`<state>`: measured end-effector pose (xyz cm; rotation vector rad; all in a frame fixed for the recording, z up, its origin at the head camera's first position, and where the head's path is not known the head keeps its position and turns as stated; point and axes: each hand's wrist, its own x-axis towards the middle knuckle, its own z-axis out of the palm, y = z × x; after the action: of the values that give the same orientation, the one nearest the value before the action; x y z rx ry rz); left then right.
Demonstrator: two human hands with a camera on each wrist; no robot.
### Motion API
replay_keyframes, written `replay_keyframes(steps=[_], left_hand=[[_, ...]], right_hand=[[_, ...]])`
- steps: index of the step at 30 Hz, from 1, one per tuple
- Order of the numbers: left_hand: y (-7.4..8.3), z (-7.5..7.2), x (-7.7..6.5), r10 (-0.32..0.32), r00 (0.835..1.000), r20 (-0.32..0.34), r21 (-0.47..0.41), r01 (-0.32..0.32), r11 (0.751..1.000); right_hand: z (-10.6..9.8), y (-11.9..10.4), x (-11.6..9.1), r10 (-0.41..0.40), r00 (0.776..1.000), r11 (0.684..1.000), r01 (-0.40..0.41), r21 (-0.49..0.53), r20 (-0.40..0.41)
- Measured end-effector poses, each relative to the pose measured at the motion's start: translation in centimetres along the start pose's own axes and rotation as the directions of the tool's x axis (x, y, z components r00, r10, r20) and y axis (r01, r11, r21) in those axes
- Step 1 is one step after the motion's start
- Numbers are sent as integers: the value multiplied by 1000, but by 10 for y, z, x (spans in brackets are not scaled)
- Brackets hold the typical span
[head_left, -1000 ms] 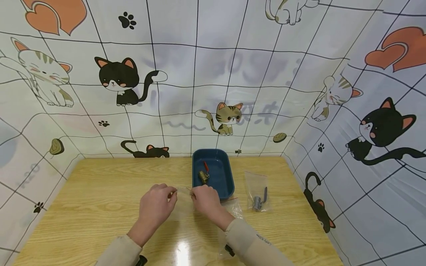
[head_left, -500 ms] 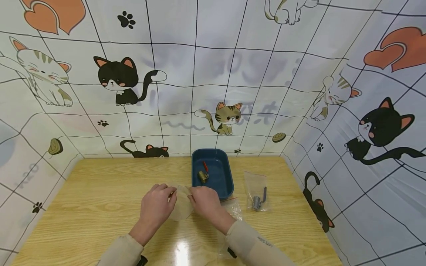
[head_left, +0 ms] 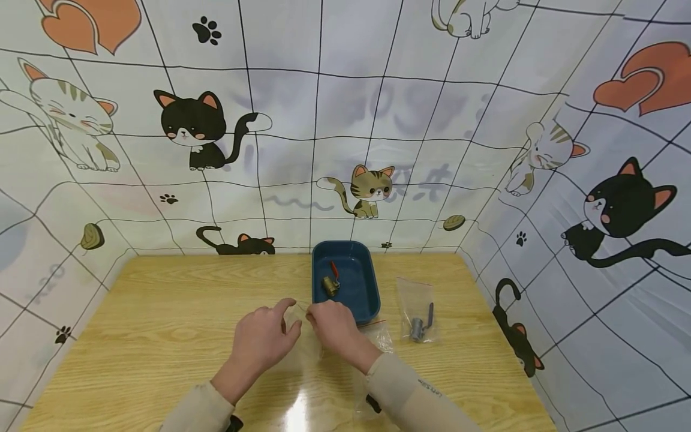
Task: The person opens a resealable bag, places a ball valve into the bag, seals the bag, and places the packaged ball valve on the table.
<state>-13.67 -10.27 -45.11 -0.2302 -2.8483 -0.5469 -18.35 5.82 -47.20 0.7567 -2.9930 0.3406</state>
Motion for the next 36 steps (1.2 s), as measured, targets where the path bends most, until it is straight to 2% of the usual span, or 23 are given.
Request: replay_keyframes(steps=[3, 6, 13, 16, 19, 22, 26, 31, 33, 36], left_hand=[[1, -2, 0, -25, 998, 59, -10, 26, 1000], [1, -3, 0, -40, 995, 90, -39, 44, 998], [4, -11, 2, -55, 997, 44, -129, 61, 990], [4, -12, 2, -60, 997, 54, -150, 67, 986], [2, -9, 2, -67, 994, 85, -168, 81, 983], [-3, -3, 2, -78, 991, 104, -177, 96, 980], [-10, 5, 3, -86, 991, 105, -179, 104, 978], [-16, 10, 3, -60, 994, 95, -165, 76, 983], [-18, 11, 3, -45, 995, 86, -149, 58, 987], [-20, 13, 3, -33, 997, 69, -123, 41, 992]], right_hand=[[-3, -1, 1, 9, 999, 1000, -10, 10, 39], [-5, -2, 2, 11, 997, 999, -14, 43, 71], [-8, -2, 5, -31, 992, 982, 8, 188, 122], [-8, -4, 8, -38, 985, 977, 1, 211, 171], [-4, -6, 9, -29, 982, 982, -8, 190, 188], [0, -8, 10, -18, 987, 989, -6, 148, 160], [2, -7, 9, -13, 997, 995, 5, 101, 76], [0, -3, 7, -39, 998, 997, 42, 61, -42], [-1, 1, 8, -61, 994, 998, 61, 5, -94], [1, 9, 10, -111, 979, 987, 88, -132, -174]])
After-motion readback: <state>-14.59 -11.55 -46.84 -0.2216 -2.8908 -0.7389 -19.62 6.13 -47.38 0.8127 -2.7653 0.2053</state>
